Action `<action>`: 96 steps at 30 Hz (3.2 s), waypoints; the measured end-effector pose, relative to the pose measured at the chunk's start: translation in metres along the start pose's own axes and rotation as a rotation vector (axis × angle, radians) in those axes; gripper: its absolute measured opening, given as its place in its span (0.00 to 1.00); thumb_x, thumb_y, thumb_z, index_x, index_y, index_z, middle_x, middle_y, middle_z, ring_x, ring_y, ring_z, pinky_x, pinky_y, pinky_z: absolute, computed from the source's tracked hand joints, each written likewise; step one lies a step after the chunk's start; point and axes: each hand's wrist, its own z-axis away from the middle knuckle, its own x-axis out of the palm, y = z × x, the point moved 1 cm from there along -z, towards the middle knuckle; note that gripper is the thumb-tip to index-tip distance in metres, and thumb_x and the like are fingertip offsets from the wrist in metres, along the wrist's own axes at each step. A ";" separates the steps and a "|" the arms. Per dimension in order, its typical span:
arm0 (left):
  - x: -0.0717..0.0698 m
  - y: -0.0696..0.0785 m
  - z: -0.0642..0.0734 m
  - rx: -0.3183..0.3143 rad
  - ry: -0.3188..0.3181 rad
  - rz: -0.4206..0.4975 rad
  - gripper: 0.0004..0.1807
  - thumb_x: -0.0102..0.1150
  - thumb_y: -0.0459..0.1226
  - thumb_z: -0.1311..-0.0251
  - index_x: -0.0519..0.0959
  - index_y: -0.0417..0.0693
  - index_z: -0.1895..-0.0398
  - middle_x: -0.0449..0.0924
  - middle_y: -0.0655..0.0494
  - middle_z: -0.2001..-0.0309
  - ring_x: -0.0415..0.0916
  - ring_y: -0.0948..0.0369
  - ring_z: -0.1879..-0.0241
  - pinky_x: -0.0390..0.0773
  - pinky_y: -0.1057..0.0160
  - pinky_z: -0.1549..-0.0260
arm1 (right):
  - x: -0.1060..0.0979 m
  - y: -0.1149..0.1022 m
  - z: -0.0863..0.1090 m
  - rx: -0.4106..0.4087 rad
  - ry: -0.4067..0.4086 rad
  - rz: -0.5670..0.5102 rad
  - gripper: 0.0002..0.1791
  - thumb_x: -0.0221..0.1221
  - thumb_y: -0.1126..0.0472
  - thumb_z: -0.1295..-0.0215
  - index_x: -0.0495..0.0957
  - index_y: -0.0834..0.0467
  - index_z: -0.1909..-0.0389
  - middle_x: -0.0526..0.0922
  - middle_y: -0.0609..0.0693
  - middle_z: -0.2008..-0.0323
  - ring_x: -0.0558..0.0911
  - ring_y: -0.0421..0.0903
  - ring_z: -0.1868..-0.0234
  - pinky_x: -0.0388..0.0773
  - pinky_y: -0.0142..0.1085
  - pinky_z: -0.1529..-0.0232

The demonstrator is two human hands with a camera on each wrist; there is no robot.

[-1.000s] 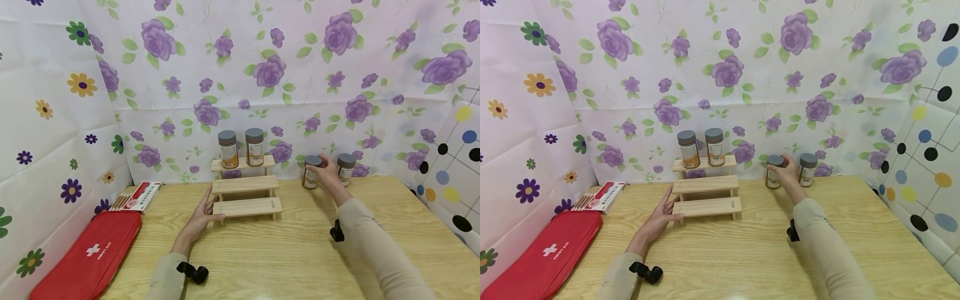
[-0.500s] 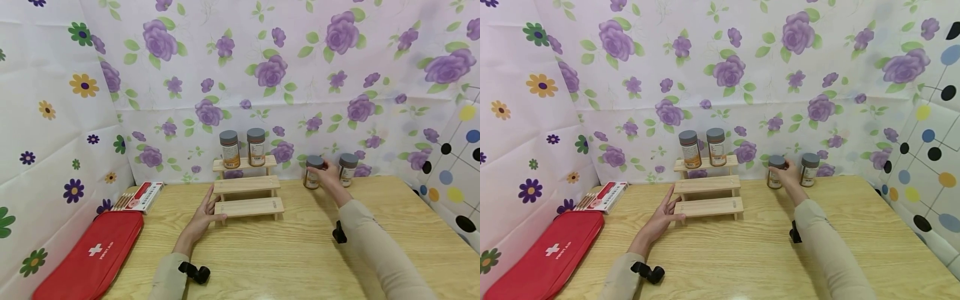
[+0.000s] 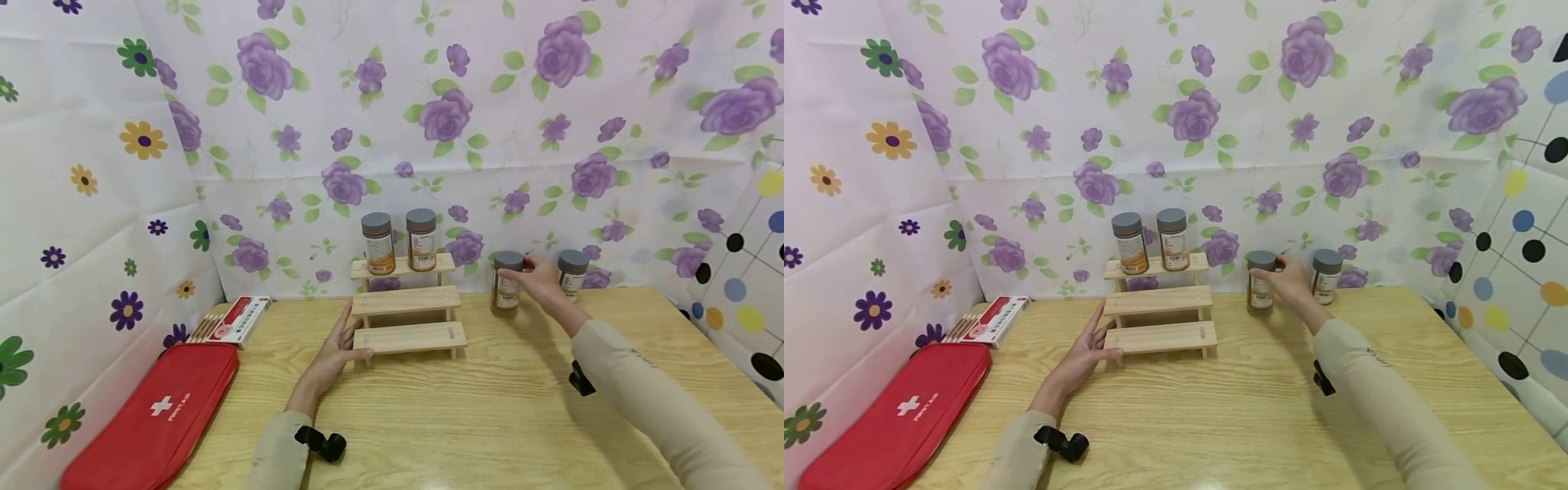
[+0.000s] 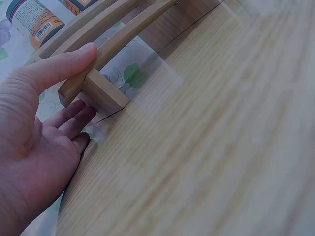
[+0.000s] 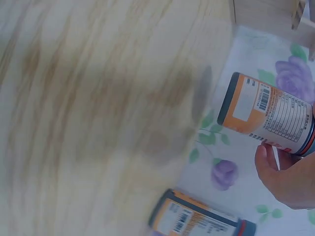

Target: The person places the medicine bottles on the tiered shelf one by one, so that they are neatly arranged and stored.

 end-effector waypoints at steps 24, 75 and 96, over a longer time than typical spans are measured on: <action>0.003 0.000 0.001 0.000 -0.010 0.010 0.60 0.64 0.28 0.42 0.33 0.71 0.22 0.42 0.44 0.21 0.37 0.51 0.21 0.33 0.47 0.22 | 0.000 -0.086 0.026 -0.119 -0.077 -0.150 0.46 0.61 0.47 0.35 0.51 0.60 0.24 0.62 0.63 0.29 0.63 0.59 0.28 0.69 0.50 0.31; 0.001 0.004 -0.001 -0.002 0.017 -0.004 0.58 0.64 0.27 0.43 0.36 0.72 0.22 0.47 0.45 0.22 0.41 0.52 0.21 0.37 0.48 0.22 | 0.154 -0.136 0.031 -0.228 -0.238 -0.196 0.38 0.66 0.51 0.39 0.64 0.52 0.29 0.71 0.54 0.35 0.75 0.54 0.35 0.78 0.48 0.39; 0.001 0.003 0.000 -0.014 0.016 -0.016 0.59 0.65 0.29 0.42 0.34 0.72 0.22 0.46 0.45 0.22 0.39 0.52 0.21 0.36 0.48 0.22 | 0.161 -0.135 0.035 -0.260 -0.161 -0.176 0.39 0.67 0.50 0.40 0.64 0.52 0.29 0.71 0.55 0.35 0.74 0.55 0.36 0.78 0.49 0.40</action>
